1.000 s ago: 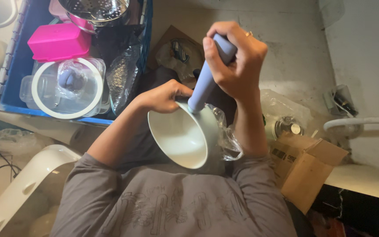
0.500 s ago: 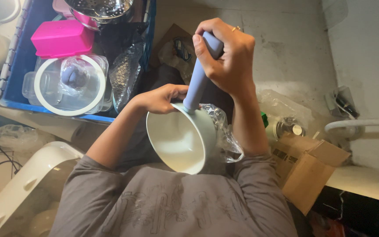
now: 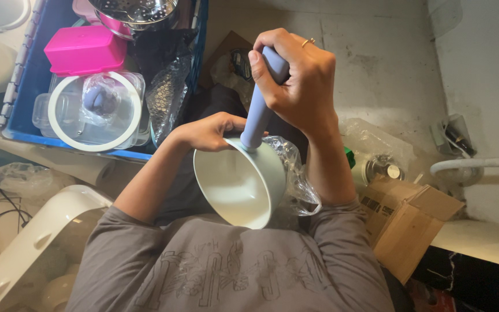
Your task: The person sits on the floor and attaches a light purple handle to a white bowl using a screwdriver. They retrieve the screwdriver from a plastic bag, insert and tighten the screw into the handle, then test the fit by lifting the bowl.
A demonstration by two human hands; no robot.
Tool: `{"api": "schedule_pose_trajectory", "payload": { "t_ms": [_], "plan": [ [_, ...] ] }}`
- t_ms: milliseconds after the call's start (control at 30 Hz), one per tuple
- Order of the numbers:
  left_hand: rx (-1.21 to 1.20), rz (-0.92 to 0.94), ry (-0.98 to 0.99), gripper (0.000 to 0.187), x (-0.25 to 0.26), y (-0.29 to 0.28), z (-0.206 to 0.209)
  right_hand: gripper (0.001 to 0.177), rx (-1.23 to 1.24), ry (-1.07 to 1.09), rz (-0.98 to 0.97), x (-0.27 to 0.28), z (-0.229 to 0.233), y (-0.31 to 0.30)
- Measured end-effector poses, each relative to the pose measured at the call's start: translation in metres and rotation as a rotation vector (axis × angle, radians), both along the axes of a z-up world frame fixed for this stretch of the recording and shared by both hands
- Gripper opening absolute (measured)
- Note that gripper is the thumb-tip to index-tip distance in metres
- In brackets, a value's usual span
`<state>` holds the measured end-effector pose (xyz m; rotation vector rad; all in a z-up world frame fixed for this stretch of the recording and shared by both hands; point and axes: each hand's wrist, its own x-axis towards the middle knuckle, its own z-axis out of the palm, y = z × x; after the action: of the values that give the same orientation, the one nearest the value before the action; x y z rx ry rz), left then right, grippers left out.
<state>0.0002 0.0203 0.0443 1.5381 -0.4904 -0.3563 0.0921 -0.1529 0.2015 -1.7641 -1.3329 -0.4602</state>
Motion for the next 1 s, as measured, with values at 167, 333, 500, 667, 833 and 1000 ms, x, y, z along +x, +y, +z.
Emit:
{"api": "schedule_pose_trajectory", "payload": {
  "t_ms": [167, 333, 500, 667, 833, 1000],
  "plan": [
    [0.035, -0.006, -0.045, 0.063, 0.001, 0.001, 0.003, 0.007, -0.005, 0.001, 0.004, -0.002, 0.001, 0.001],
    [-0.018, -0.020, -0.088, 0.054, -0.002, 0.001, 0.000, 0.009, -0.019, -0.032, -0.025, -0.011, 0.003, 0.002],
    [-0.050, -0.021, -0.061, 0.049, -0.006, 0.002, -0.006, 0.018, -0.015, -0.042, -0.040, -0.019, -0.001, 0.003],
    [-0.056, -0.030, -0.072, 0.046, -0.006, 0.003, -0.009, 0.030, 0.021, -0.036, -0.023, -0.015, -0.012, 0.002],
    [-0.059, -0.022, -0.116, 0.046, -0.005, 0.004, -0.016, 0.047, -0.023, 0.364, 0.185, 0.014, -0.029, -0.005],
    [-0.109, 0.010, 0.035, 0.038, 0.002, 0.001, -0.029, 0.066, -0.013, 0.617, 0.607, 0.043, -0.073, -0.014]
  ]
}}
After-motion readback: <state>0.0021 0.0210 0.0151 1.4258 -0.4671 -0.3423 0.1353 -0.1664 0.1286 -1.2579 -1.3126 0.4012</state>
